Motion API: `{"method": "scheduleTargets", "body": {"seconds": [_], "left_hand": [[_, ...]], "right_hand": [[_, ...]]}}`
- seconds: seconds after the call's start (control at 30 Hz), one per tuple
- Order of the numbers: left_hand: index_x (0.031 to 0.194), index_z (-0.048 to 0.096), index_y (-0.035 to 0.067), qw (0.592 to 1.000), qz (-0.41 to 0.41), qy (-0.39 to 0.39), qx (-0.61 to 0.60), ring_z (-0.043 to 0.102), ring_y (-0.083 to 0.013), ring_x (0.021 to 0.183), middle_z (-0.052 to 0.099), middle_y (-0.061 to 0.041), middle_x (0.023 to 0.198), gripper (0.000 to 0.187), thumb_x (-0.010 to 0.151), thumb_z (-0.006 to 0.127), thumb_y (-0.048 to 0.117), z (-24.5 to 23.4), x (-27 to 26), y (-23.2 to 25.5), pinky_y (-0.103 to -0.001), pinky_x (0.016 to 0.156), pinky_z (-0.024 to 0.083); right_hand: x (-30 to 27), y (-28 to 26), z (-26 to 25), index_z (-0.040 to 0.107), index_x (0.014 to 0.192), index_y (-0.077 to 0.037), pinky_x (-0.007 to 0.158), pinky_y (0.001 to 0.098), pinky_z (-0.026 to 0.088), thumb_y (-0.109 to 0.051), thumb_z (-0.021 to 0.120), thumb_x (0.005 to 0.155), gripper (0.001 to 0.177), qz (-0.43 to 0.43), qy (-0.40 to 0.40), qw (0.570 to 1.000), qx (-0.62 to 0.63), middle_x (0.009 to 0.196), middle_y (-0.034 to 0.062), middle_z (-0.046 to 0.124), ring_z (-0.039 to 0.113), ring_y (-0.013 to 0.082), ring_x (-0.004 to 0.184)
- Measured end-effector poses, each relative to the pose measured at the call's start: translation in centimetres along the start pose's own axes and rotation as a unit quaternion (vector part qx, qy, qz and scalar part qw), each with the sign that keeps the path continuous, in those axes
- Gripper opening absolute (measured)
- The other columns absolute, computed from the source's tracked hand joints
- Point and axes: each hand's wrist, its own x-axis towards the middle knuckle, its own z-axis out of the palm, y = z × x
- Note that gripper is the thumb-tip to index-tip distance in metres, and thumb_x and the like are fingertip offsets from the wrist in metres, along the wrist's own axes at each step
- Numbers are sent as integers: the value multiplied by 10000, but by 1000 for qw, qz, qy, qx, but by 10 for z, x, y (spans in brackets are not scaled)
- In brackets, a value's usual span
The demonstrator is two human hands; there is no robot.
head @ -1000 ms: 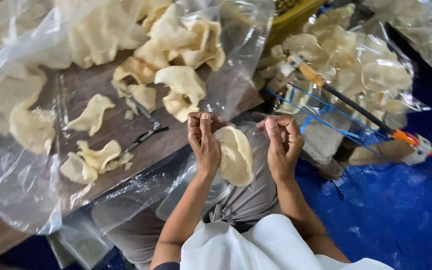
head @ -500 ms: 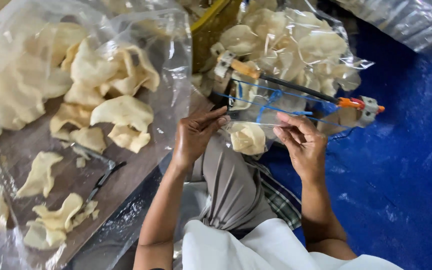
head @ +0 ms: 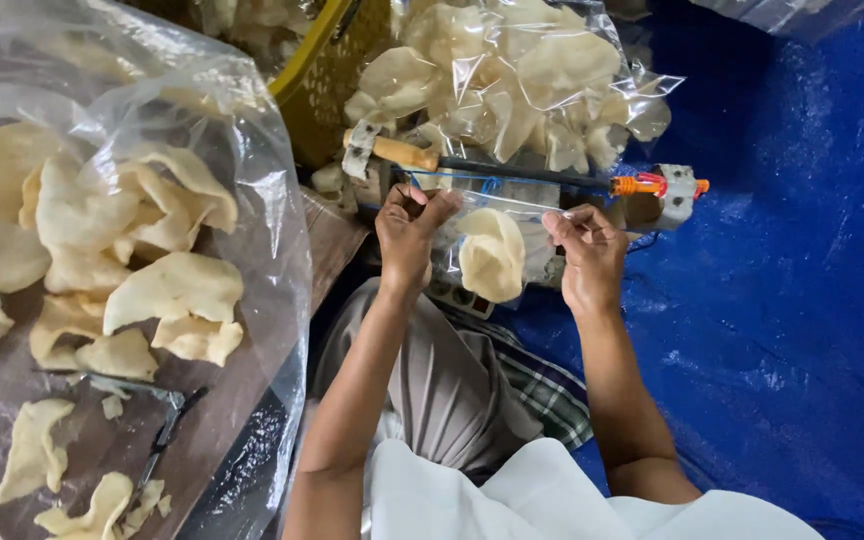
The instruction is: Packaging large crackers into plastic bags using tongs and a manual heat sealer.
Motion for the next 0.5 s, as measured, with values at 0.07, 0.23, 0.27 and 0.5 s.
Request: {"method": "scheduleTargets", "body": {"seconds": [0.07,0.23,0.27,0.5], "left_hand": [[865,464,83,1000,-15,12,-19,734,-256,841,713,-168,893,344,901,805,55,0,10,-17,-482,836,601],[823,403,114,993,-51,74,-76,702,-201,728,677,-115,780,446,825,832,-7,11,17,-27,-389,779,601],[814,419,118,994,-44,71,-75,714,-212,738,688,-125,777,449,818,855,12,10,20,-31,-410,787,603],[820,441,128,995,-30,66,-71,729,-222,835,708,-123,843,434,832,870,67,17,19,-26,-440,853,609]], "right_hand": [[5,-2,2,661,818,-92,626,212,506,-45,854,861,202,41,18,999,21,741,-16,607,573,48,640],[18,11,-3,725,860,-79,651,225,591,-68,837,861,113,99,55,992,60,718,29,666,658,104,628],[19,11,-3,735,866,-85,659,225,598,-75,834,863,100,104,65,990,65,713,31,665,658,103,626],[27,16,-4,741,879,-66,671,241,601,-66,828,857,89,103,88,989,66,703,75,662,676,133,642]]}}
